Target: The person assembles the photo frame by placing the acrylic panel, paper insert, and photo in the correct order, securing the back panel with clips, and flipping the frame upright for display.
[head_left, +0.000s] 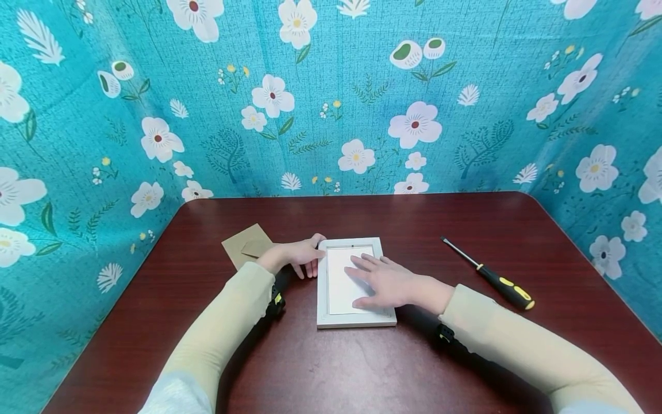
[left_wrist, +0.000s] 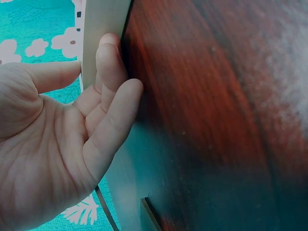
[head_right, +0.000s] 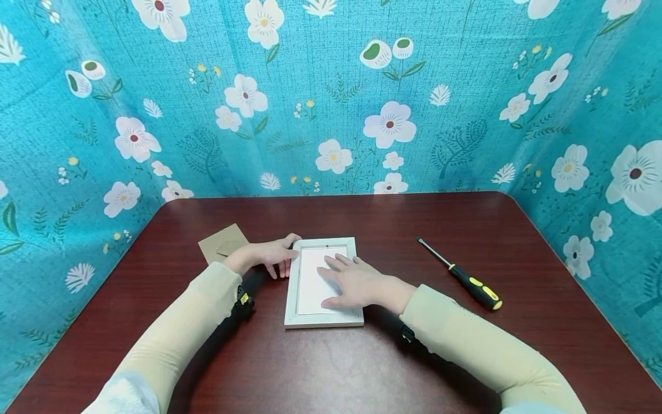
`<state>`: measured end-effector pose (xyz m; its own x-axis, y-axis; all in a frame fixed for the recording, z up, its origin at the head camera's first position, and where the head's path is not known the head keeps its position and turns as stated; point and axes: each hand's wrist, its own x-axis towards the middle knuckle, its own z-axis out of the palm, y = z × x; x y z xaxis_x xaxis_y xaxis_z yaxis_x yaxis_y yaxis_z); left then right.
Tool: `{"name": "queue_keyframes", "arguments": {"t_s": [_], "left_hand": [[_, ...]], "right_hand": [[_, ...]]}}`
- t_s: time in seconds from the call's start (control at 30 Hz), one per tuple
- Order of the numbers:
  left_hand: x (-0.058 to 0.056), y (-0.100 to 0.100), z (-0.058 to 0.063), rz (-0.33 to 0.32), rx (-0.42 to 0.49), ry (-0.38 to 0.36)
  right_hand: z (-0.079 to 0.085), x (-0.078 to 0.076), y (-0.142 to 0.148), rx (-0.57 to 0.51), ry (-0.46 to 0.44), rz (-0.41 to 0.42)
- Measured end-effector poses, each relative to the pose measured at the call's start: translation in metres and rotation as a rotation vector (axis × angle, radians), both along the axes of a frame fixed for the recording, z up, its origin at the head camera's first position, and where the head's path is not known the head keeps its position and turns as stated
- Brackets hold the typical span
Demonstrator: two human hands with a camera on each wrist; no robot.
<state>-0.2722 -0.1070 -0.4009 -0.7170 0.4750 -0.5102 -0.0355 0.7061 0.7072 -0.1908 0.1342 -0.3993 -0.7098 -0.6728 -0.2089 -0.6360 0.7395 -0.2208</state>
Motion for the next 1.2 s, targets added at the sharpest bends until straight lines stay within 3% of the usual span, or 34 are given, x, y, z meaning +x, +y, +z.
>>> {"name": "queue_keyframes", "arguments": {"t_s": [1.2], "left_hand": [[0.0022,-0.0012,0.0018,-0.005,0.004,0.005]], "right_hand": [[0.0000,-0.0026,-0.0036,0.020,-0.038,-0.041]]}}
